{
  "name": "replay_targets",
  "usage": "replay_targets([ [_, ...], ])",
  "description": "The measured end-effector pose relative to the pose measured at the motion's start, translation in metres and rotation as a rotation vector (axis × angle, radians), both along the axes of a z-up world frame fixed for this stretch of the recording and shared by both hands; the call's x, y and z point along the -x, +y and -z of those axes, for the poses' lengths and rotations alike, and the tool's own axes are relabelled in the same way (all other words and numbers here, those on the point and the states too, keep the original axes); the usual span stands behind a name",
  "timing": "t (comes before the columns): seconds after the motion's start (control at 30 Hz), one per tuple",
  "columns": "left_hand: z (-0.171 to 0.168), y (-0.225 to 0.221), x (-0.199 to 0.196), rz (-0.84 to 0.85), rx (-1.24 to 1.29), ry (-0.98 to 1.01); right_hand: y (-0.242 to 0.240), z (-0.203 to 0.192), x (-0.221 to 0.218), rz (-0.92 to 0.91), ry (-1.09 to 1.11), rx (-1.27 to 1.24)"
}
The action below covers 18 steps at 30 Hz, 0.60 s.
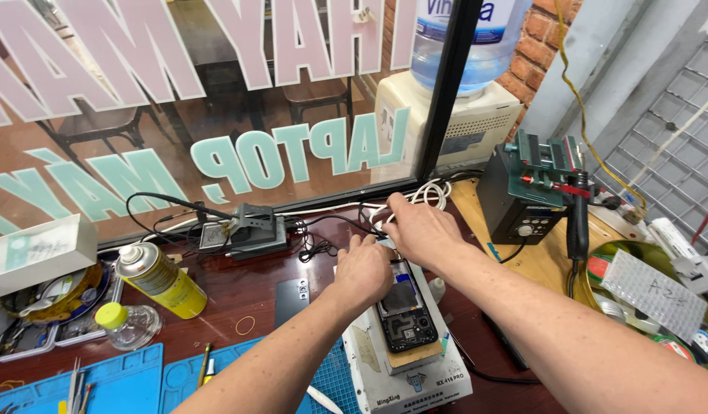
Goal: The person reassembles a smartphone by connecting internal cables, placing the back cover, and cleaning the exterior with a spray and cloth. The device is handled on a workbench with tools and parts nearby.
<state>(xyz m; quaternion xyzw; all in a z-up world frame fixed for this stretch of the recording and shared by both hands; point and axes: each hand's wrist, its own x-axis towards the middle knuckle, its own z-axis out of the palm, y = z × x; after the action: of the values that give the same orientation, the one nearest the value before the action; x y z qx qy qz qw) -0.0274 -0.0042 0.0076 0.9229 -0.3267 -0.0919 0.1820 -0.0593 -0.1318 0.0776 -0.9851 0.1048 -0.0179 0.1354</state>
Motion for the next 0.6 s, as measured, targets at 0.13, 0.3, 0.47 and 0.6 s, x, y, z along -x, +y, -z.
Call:
replay_targets([
  [0.13,0.0008,-0.0024,0.0013,0.000,0.017,0.010,-0.0041,-0.0008,0.0024,-0.051,-0.075,0.010],
  [0.3,0.0002,-0.0005,0.0009,-0.008,0.011,0.030,-0.0021,-0.0014,-0.0001,-0.016,-0.051,-0.003],
  [0.47,-0.0002,0.0005,0.0009,-0.004,0.006,0.045,-0.0034,-0.0016,0.0004,-0.010,-0.036,0.008],
  [0.6,0.0008,-0.0030,0.0014,-0.031,0.016,0.059,-0.0081,-0.0009,0.0033,-0.054,-0.020,0.084],
])
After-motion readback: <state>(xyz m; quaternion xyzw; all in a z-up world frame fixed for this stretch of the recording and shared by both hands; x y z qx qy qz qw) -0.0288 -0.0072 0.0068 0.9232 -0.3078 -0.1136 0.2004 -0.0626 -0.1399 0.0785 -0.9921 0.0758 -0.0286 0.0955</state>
